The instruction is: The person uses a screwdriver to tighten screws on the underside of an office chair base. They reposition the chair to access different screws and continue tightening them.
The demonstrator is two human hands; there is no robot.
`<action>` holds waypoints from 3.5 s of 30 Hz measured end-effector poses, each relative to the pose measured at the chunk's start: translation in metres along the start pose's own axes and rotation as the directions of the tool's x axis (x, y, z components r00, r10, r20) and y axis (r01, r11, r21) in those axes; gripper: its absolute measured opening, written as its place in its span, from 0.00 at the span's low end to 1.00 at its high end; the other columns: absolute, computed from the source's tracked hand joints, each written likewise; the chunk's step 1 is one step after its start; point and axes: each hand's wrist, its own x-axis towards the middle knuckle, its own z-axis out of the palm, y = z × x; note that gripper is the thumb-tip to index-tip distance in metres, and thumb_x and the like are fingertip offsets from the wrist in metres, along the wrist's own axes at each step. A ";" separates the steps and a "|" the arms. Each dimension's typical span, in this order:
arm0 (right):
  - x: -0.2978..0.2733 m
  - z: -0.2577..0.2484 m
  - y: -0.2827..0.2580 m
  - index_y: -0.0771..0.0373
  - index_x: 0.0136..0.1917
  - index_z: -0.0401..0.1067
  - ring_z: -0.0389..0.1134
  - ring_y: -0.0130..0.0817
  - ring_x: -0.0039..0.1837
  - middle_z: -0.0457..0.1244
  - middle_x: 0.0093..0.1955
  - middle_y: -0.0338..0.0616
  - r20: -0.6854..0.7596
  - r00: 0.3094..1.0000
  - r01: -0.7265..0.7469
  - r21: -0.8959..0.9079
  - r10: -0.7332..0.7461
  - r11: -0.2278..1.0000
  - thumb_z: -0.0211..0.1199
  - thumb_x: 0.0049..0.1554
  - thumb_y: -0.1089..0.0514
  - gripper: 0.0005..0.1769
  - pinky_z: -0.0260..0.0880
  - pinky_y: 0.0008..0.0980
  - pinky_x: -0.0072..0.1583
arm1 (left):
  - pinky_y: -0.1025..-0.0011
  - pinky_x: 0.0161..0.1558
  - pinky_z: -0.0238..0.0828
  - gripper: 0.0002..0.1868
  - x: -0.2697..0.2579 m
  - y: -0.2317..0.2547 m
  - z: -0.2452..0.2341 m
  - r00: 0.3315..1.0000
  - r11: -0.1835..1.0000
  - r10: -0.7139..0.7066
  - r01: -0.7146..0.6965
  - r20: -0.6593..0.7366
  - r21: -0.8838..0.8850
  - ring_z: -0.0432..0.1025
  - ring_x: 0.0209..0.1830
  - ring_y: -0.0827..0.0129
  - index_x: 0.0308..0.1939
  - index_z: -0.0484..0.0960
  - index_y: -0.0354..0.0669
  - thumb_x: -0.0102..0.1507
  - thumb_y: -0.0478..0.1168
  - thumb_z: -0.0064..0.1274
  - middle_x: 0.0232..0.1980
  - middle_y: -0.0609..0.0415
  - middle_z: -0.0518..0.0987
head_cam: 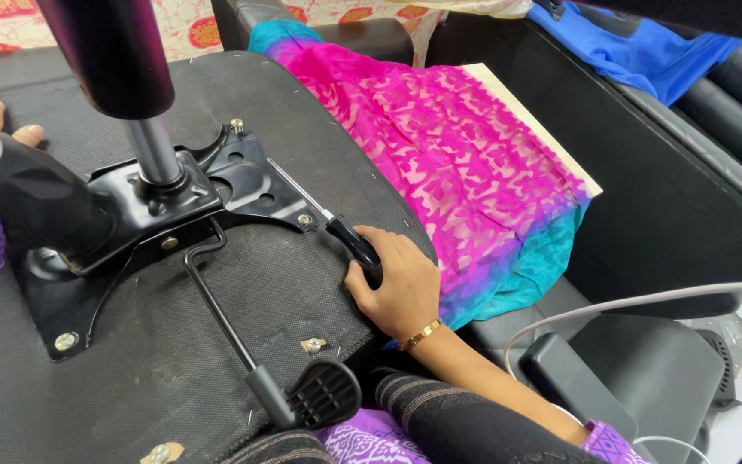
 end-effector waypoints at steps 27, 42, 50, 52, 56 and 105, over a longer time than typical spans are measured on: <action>0.003 -0.004 0.001 0.55 0.54 0.77 0.69 0.39 0.40 0.66 0.38 0.41 0.023 0.999 0.020 0.070 -0.022 0.997 0.66 0.48 0.55 0.18 0.69 0.38 0.41 | 0.53 0.57 0.72 0.14 0.019 -0.017 -0.028 0.997 0.997 -0.072 0.071 0.019 0.010 0.77 0.50 0.47 0.56 0.84 0.39 0.69 0.41 0.57 0.51 0.37 0.83; 0.001 -0.002 0.005 0.56 0.54 0.73 0.71 0.38 0.38 0.69 0.39 0.41 0.029 0.997 -0.074 0.130 0.071 0.989 0.67 0.47 0.53 0.21 0.69 0.37 0.39 | 0.53 0.56 0.73 0.13 -0.030 -0.047 -0.068 0.999 0.989 -0.015 0.021 0.044 -0.148 0.78 0.49 0.48 0.55 0.85 0.39 0.69 0.41 0.58 0.49 0.38 0.83; 0.019 0.014 0.008 0.58 0.55 0.71 0.72 0.31 0.37 0.73 0.41 0.41 0.072 0.916 -0.393 0.360 0.395 0.846 0.70 0.48 0.53 0.22 0.69 0.31 0.41 | 0.53 0.51 0.69 0.15 -0.146 -0.040 -0.083 0.978 0.996 0.080 -0.073 -0.191 0.044 0.76 0.48 0.49 0.56 0.81 0.40 0.67 0.40 0.57 0.47 0.45 0.81; 0.033 0.022 0.010 0.59 0.55 0.72 0.73 0.28 0.40 0.73 0.43 0.41 0.031 0.920 -0.367 0.409 0.390 0.835 0.71 0.48 0.54 0.22 0.69 0.29 0.42 | 0.54 0.55 0.67 0.18 -0.169 -0.024 -0.083 0.986 0.991 0.114 -0.104 -0.124 0.087 0.71 0.53 0.48 0.58 0.78 0.41 0.65 0.39 0.57 0.46 0.47 0.81; 0.064 0.031 0.011 0.58 0.55 0.74 0.73 0.30 0.42 0.72 0.44 0.41 0.051 0.929 -0.350 0.435 0.366 0.830 0.74 0.46 0.55 0.23 0.71 0.30 0.45 | 0.55 0.59 0.66 0.20 -0.192 -0.001 -0.087 0.995 0.997 0.053 -0.048 -0.081 0.057 0.67 0.60 0.54 0.59 0.77 0.43 0.62 0.40 0.56 0.53 0.49 0.77; 0.061 0.044 0.004 0.61 0.56 0.75 0.69 0.40 0.62 0.70 0.57 0.47 0.140 0.990 -0.088 0.384 0.037 0.919 0.70 0.52 0.48 0.23 0.66 0.42 0.63 | 0.50 0.61 0.60 0.30 -0.199 0.024 -0.105 0.930 1.000 -0.029 0.026 -0.366 -0.012 0.66 0.62 0.49 0.65 0.73 0.37 0.58 0.37 0.56 0.60 0.43 0.73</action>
